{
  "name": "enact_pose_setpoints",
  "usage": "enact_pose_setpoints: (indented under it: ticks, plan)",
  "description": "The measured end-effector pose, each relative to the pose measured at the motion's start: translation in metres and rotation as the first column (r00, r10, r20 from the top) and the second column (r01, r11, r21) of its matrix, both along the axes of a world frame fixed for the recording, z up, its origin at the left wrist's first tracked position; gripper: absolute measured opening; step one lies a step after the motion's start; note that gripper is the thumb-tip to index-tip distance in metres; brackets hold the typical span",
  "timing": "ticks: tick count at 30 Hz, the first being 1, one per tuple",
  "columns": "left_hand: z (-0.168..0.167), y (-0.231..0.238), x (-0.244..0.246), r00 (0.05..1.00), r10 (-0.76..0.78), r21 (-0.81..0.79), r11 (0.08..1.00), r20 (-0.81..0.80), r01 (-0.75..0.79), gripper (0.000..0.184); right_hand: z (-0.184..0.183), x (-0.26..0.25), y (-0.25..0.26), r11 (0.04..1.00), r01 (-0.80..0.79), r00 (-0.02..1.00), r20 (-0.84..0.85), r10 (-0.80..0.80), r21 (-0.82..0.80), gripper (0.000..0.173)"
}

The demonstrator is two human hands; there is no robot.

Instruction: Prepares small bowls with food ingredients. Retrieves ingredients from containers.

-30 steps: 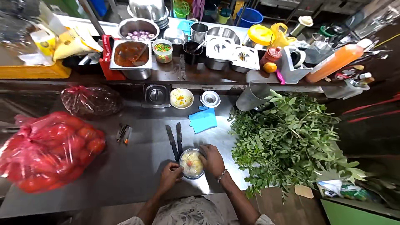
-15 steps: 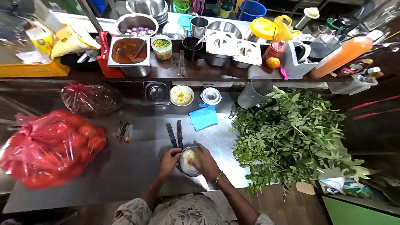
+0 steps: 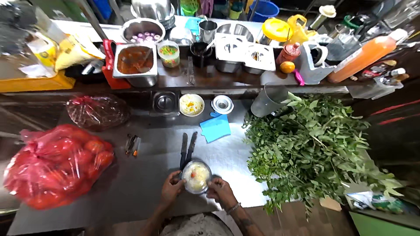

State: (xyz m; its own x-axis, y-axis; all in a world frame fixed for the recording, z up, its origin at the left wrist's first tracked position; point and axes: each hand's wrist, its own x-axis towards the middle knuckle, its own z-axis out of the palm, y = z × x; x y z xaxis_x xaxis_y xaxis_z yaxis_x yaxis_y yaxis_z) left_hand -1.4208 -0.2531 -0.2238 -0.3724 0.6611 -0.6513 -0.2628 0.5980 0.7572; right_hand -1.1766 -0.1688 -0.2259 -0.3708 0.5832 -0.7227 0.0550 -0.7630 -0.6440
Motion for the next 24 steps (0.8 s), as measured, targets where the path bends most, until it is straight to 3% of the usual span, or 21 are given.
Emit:
enact_pose_setpoints:
  ticks: [2, 4, 6, 7, 8, 9, 11, 14, 16, 18, 22, 24]
  plan:
    - [0.003, -0.002, -0.014, 0.998, 0.055, 0.009, 0.998, -0.003, -0.055, 0.055, 0.002, -0.012, -0.008, 0.997, -0.058, 0.998, -0.003, 0.058, -0.052, 0.034]
    - [0.010, 0.000, -0.028, 0.996, 0.089, 0.013, 0.996, 0.006, -0.089, 0.052, 0.003, -0.024, -0.007, 0.965, -0.259, 0.958, 0.138, 0.252, 0.029, 0.037]
    - [0.017, 0.004, -0.044, 0.996, 0.090, 0.018, 0.996, -0.004, -0.090, 0.046, 0.008, -0.032, 0.011, 0.763, -0.614, 0.716, 0.549, 0.431, 0.202, 0.044]
    - [0.019, 0.005, -0.052, 0.996, 0.084, 0.028, 0.996, -0.018, -0.083, 0.045, 0.017, -0.036, 0.025, 0.655, -0.716, 0.583, 0.724, 0.369, 0.242, 0.047]
    - [0.020, 0.008, -0.062, 0.996, 0.082, 0.044, 0.996, -0.041, -0.080, 0.044, 0.028, -0.040, 0.041, 0.588, -0.750, 0.524, 0.814, 0.249, 0.303, 0.045]
    - [0.021, 0.011, -0.073, 0.994, 0.085, 0.061, 0.995, -0.074, -0.081, 0.043, 0.038, -0.046, 0.058, 0.540, -0.736, 0.546, 0.830, 0.115, 0.409, 0.039]
    - [0.039, 0.023, -0.098, 0.985, 0.142, 0.131, 0.983, -0.093, -0.129, 0.039, 0.055, -0.067, 0.092, 0.447, -0.616, 0.700, 0.711, -0.067, 0.649, 0.028]
    - [0.095, 0.055, -0.137, 0.971, 0.238, 0.279, 0.933, 0.000, -0.228, 0.038, 0.098, -0.132, 0.125, 0.423, -0.443, 0.881, 0.472, 0.040, 0.790, 0.020]
    - [0.128, 0.088, -0.166, 0.957, 0.270, 0.401, 0.869, 0.105, -0.289, 0.040, 0.132, -0.191, 0.140, 0.521, -0.366, 0.931, 0.311, 0.193, 0.771, 0.027]
    - [0.158, 0.126, -0.192, 0.937, 0.273, 0.491, 0.799, 0.217, -0.347, 0.044, 0.154, -0.252, 0.155, 0.652, -0.258, 0.963, 0.133, 0.236, 0.713, 0.036]
    - [0.189, 0.194, -0.232, 0.883, 0.319, 0.557, 0.687, 0.345, -0.466, 0.061, 0.172, -0.360, 0.193, 0.824, 0.004, 0.982, -0.157, 0.103, 0.566, 0.036]
    - [0.196, 0.220, -0.247, 0.868, 0.344, 0.578, 0.649, 0.357, -0.495, 0.071, 0.177, -0.399, 0.210, 0.860, 0.110, 0.971, -0.238, 0.014, 0.498, 0.030]
